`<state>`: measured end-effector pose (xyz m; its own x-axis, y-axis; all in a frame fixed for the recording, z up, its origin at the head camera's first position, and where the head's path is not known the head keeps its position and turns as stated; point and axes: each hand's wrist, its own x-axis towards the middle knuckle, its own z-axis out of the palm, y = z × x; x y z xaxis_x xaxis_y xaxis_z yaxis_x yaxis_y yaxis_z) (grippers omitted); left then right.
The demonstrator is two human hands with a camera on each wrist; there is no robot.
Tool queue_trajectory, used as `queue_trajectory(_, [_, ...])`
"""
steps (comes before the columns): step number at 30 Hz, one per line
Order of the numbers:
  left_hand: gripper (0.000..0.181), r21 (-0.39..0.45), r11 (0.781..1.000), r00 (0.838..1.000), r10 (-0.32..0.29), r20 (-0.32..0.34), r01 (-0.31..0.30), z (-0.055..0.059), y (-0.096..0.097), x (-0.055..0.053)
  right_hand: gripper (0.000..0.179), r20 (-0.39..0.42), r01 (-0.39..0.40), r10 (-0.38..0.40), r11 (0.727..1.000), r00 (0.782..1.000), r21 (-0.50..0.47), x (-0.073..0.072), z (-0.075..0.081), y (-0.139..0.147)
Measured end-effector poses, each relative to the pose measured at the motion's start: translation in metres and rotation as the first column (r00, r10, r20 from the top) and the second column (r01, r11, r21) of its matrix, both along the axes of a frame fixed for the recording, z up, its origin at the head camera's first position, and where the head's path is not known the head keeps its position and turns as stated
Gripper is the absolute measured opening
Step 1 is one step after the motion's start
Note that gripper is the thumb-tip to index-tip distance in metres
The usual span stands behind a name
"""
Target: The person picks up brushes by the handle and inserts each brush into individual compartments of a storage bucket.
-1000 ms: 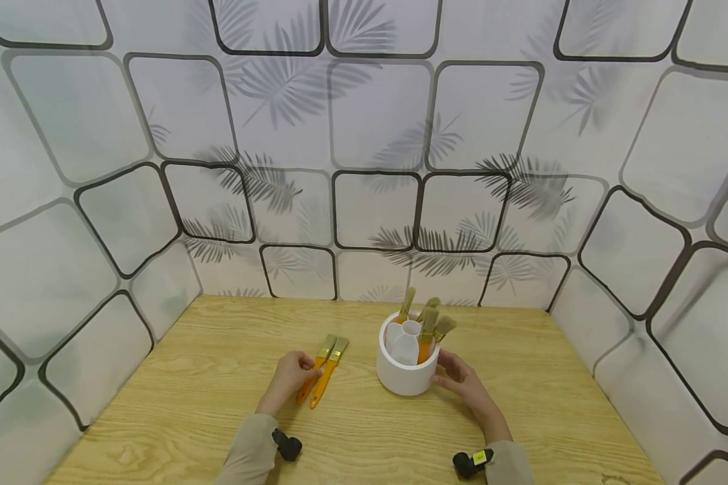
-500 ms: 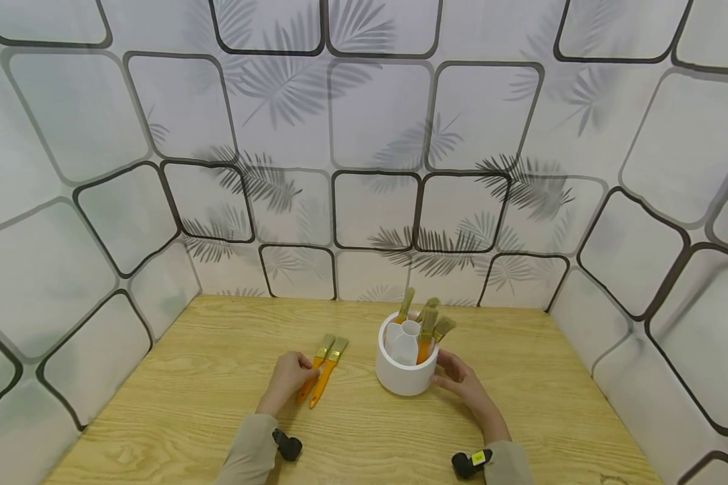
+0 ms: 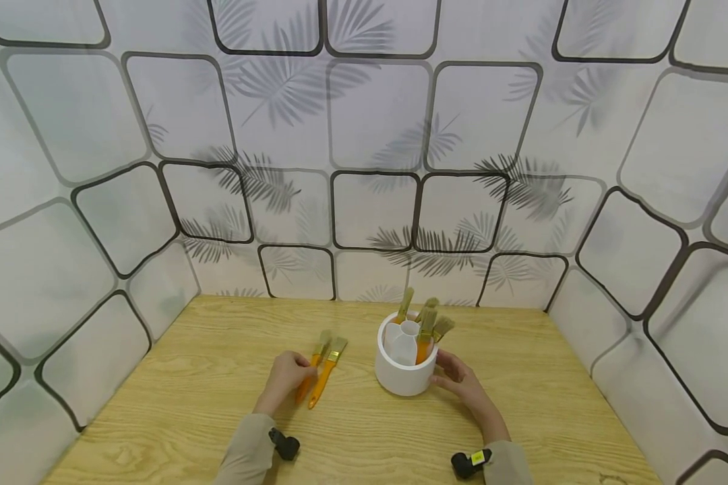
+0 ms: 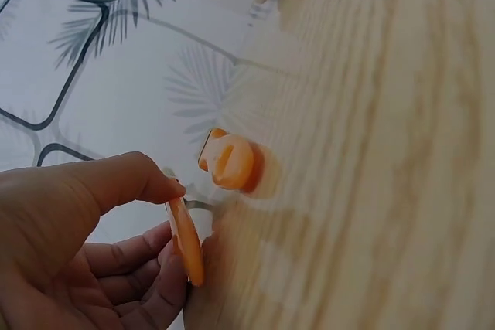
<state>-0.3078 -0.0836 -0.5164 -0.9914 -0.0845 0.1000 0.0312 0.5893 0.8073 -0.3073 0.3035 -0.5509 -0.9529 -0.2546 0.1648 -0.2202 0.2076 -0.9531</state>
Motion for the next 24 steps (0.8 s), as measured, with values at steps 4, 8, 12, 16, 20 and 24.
queue_trajectory(4, [0.013,0.011,1.0,1.0,-0.002,-0.004,0.002,0.0,-0.003,-0.001,0.058,-0.01,0.005,-0.005,1.0,1.0,0.0,0.0,0.0,0.0])
queue_trajectory(8, [0.013,0.006,1.0,1.0,-0.005,-0.016,0.006,-0.001,-0.006,-0.004,0.057,-0.023,0.009,-0.009,1.0,1.0,0.003,0.0,0.0,0.0])
queue_trajectory(12, [0.014,0.008,1.0,1.0,-0.02,-0.01,0.02,-0.002,-0.008,-0.006,0.057,-0.026,0.019,-0.019,1.0,0.999,0.011,0.0,0.001,0.0])
queue_trajectory(16, [0.014,0.028,0.999,0.999,-0.04,0.0,0.04,-0.002,-0.01,-0.007,0.058,-0.01,0.018,-0.018,1.0,1.0,0.012,0.001,0.001,-0.001])
queue_trajectory(20, [0.015,0.047,0.997,0.998,-0.057,-0.018,0.058,0.0,-0.01,-0.008,0.059,0.01,0.013,-0.013,1.0,1.0,0.004,0.001,0.001,-0.001])
queue_trajectory(24, [0.019,0.076,0.994,0.997,-0.073,-0.025,0.075,0.001,-0.011,-0.01,0.058,0.006,-0.001,0.001,1.0,1.0,-0.005,0.001,0.001,-0.001])
